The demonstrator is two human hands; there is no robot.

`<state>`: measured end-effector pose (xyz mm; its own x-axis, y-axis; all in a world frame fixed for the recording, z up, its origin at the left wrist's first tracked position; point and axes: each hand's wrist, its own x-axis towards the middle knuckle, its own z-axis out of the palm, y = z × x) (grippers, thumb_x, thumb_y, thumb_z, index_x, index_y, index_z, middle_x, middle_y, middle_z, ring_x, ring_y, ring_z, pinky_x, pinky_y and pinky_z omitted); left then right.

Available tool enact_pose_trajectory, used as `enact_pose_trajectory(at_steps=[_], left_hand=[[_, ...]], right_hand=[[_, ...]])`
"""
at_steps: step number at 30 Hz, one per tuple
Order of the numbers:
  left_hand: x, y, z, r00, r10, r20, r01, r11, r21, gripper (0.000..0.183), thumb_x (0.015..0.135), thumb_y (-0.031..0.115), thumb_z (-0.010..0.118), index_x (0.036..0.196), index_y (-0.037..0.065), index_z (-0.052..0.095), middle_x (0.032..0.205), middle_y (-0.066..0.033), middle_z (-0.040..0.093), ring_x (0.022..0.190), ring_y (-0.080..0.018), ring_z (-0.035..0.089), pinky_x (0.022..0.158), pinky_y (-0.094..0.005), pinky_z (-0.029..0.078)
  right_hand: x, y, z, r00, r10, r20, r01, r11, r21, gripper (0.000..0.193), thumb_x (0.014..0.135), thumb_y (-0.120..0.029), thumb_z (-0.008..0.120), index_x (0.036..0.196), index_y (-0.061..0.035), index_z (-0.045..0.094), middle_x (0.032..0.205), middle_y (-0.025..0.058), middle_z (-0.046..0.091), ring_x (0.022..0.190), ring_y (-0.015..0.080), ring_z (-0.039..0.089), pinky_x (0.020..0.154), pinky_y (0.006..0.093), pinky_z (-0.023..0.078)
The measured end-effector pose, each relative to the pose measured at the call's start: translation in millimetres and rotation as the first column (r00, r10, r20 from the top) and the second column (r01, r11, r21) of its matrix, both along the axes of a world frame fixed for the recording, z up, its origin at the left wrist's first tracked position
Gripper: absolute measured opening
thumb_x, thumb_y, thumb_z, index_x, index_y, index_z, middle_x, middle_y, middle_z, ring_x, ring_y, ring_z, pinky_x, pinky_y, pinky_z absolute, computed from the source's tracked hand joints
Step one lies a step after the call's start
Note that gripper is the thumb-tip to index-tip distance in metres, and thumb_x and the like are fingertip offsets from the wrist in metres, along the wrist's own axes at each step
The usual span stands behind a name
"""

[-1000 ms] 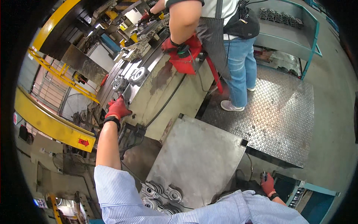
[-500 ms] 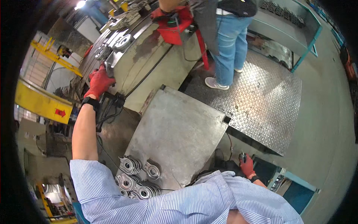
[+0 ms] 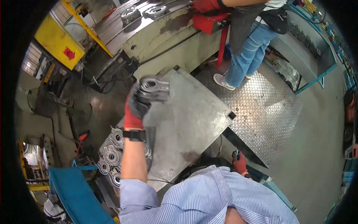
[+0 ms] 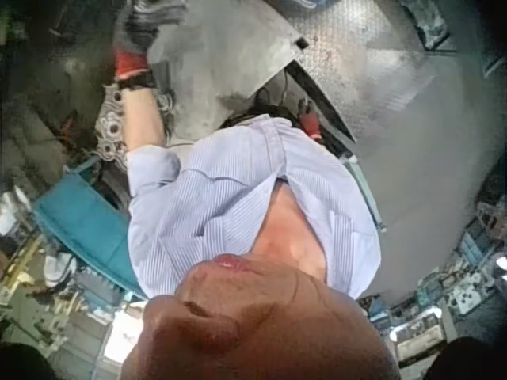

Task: Inspecting metal bearing housings on a work table and cleaning them with an air nozzle tool.

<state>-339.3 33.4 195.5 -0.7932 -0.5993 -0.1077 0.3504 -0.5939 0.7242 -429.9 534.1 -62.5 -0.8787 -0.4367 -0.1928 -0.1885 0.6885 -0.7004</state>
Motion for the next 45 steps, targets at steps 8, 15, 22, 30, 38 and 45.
enact_pose_trajectory(at_steps=[8, 15, 22, 30, 38, 45], left_hand=[[13, 85, -177, 0.89, 0.343, -0.301, -0.24, 0.913, 0.331, 0.032, 0.09, 0.028, 0.048, 0.114, 0.009, 0.056, 0.11, -0.0061, 0.061, 0.1, -0.0205, 0.058, 0.093, -0.0371, 0.043], [30, 139, -204, 0.764, 0.615, -0.192, -0.496, 0.751, 0.435, 0.029, 0.089, 0.02, 0.052, 0.115, 0.007, 0.054, 0.113, -0.0061, 0.06, 0.102, -0.0193, 0.056, 0.096, -0.0353, 0.041], [68, 188, -200, 0.938, 0.275, 0.212, -0.347, 0.722, 0.599, 0.027, 0.09, 0.024, 0.052, 0.107, 0.003, 0.054, 0.101, -0.009, 0.062, 0.091, -0.0237, 0.061, 0.086, -0.0365, 0.05], [110, 170, -144, 0.241, 0.458, 0.855, 0.424, 0.743, -0.518, 0.047, 0.081, 0.048, 0.056, 0.079, 0.002, 0.059, 0.078, -0.0163, 0.064, 0.075, -0.0347, 0.061, 0.066, -0.0418, 0.047], [81, 114, -174, 0.368, 0.622, 0.691, 0.635, 0.374, -0.676, 0.036, 0.083, 0.038, 0.054, 0.09, 0.003, 0.057, 0.086, -0.0194, 0.063, 0.084, -0.0362, 0.06, 0.072, -0.0449, 0.047], [95, 99, -176, 0.514, 0.581, 0.631, 0.601, 0.28, -0.748, 0.025, 0.083, 0.029, 0.053, 0.086, 0.004, 0.057, 0.082, -0.0193, 0.062, 0.08, -0.0372, 0.059, 0.069, -0.0463, 0.046]], right_hand=[[-3, 18, 1, 0.994, -0.025, 0.106, 0.024, 1.0, 0.011, 0.039, 0.078, -0.029, 0.064, 0.102, 0.001, 0.055, 0.08, 0.0236, 0.061, 0.076, 0.0422, 0.059, 0.062, 0.0434, 0.045], [-3, 6, 14, 0.993, 0.118, -0.028, -0.117, 0.993, 0.033, 0.025, 0.086, -0.025, 0.055, 0.093, -0.0006, 0.055, 0.078, 0.0204, 0.063, 0.077, 0.039, 0.062, 0.06, 0.0426, 0.045], [2, -21, 21, 0.984, 0.165, 0.06, -0.164, 0.986, -0.025, 0.027, 0.087, -0.026, 0.056, 0.093, 0.0006, 0.056, 0.076, 0.0186, 0.063, 0.068, 0.0325, 0.062, 0.058, 0.0399, 0.045], [7, -31, 25, 0.977, 0.209, -0.042, -0.21, 0.977, -0.031, 0.03, 0.081, -0.018, 0.061, 0.102, 0.0012, 0.054, 0.081, 0.0222, 0.061, 0.071, 0.036, 0.061, 0.06, 0.0397, 0.045], [27, -42, 39, 0.982, 0.177, 0.069, -0.173, 0.983, -0.058, 0.041, 0.081, -0.022, 0.062, 0.112, 0.002, 0.051, 0.08, 0.0224, 0.061, 0.072, 0.0367, 0.061, 0.061, 0.0394, 0.046], [60, -37, 15, 0.991, 0.134, 0.0, -0.134, 0.989, -0.07, 0.042, 0.08, -0.02, 0.061, 0.112, 0.0059, 0.051, 0.091, 0.0255, 0.061, 0.085, 0.0412, 0.06, 0.07, 0.0414, 0.046]])
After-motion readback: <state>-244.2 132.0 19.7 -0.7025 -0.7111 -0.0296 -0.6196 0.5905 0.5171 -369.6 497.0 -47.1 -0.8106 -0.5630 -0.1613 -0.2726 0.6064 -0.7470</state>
